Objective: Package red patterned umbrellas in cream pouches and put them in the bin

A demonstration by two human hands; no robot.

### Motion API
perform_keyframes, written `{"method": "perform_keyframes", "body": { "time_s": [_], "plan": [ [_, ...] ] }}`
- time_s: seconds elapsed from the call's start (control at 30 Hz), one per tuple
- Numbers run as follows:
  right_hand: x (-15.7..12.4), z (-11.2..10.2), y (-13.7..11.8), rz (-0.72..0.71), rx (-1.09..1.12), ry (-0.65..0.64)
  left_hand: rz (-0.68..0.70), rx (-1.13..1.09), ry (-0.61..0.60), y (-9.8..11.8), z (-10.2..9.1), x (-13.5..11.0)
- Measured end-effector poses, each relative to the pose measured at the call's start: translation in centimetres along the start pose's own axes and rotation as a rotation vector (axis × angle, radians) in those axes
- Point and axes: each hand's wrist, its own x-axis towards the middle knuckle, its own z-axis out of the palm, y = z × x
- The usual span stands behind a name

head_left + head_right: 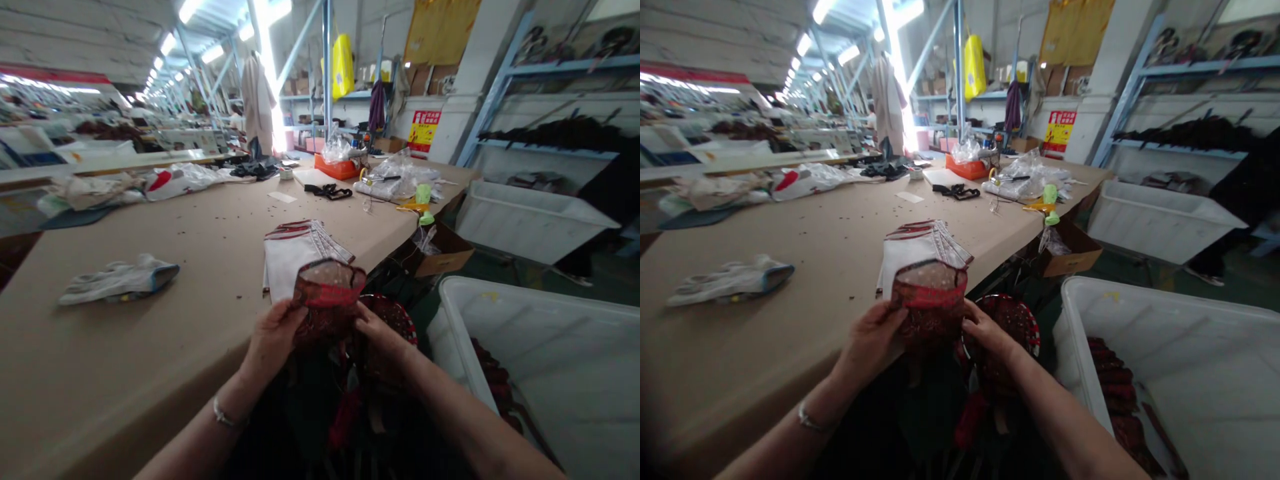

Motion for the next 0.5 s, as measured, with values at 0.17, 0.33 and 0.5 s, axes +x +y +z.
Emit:
{"method": "perform_keyframes", "body": {
  "time_s": [0.17, 0.33, 0.5],
  "plan": [
    [4.7, 1.8, -11.1, -0.139, -0.059, -0.116, 0.274, -0.093, -0.165, 10.7, 0.7, 3.1],
    [4.4, -1.7, -13.5, -0.211, 0.024, 0.398, 0.402, -0.163, -0.068, 11.6, -1.7, 3.8],
    [-1.1, -8.3, -4.3, 0.165, -0.547, 0.783, 0.123, 0.263, 0.133, 3.5, -8.0, 2.9]
  ]
}}
